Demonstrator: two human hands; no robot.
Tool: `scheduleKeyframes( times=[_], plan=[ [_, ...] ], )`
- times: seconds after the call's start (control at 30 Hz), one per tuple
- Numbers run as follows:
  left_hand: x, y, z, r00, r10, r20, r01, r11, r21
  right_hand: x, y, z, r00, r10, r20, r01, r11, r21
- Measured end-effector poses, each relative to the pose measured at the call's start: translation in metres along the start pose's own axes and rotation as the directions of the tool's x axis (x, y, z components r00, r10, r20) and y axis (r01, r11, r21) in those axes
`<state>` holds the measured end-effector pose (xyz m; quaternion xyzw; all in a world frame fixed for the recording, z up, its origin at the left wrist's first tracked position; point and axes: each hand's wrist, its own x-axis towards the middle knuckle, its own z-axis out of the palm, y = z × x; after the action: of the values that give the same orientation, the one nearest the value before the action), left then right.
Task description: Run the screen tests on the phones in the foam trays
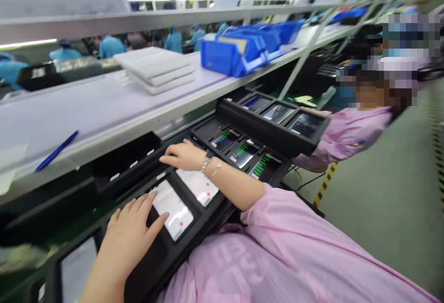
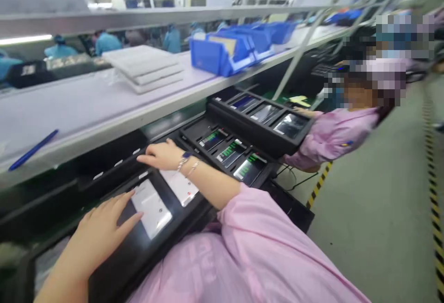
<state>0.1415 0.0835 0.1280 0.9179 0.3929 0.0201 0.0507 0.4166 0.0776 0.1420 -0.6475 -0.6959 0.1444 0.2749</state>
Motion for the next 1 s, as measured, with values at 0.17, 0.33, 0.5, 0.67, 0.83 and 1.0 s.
scheduleKeyframes(
  times=[0.17, 0.33, 0.5, 0.67, 0.83, 1.0],
  plan=[
    [0.055, -0.019, 0.036, 0.991, -0.128, -0.044, 0.123, 0.988, -0.09, 0.036, 0.025, 0.028, 0.987, 0.093, 0.135, -0.096, 0.995, 0.016],
    [0.048, -0.048, 0.054, 0.993, -0.101, -0.057, 0.089, 0.979, -0.181, 0.03, 0.027, 0.035, 0.964, 0.063, 0.259, -0.094, 0.989, 0.111],
    [0.052, -0.048, 0.054, 0.995, -0.048, -0.083, 0.036, 0.99, -0.139, 0.027, 0.022, 0.022, 0.932, -0.006, 0.362, -0.033, 0.994, 0.102],
    [0.053, -0.048, 0.056, 0.996, -0.043, -0.083, 0.034, 0.994, -0.1, 0.019, 0.02, 0.022, 0.939, -0.097, 0.331, 0.086, 0.995, 0.048],
    [0.051, -0.051, 0.054, 0.995, -0.036, -0.096, 0.024, 0.992, -0.124, 0.016, 0.013, 0.021, 0.928, -0.113, 0.354, 0.148, 0.986, -0.072],
    [0.051, -0.053, 0.056, 0.997, 0.015, -0.073, -0.02, 0.997, -0.073, 0.017, 0.01, 0.019, 0.912, -0.099, 0.399, 0.157, 0.981, -0.116]
  ],
)
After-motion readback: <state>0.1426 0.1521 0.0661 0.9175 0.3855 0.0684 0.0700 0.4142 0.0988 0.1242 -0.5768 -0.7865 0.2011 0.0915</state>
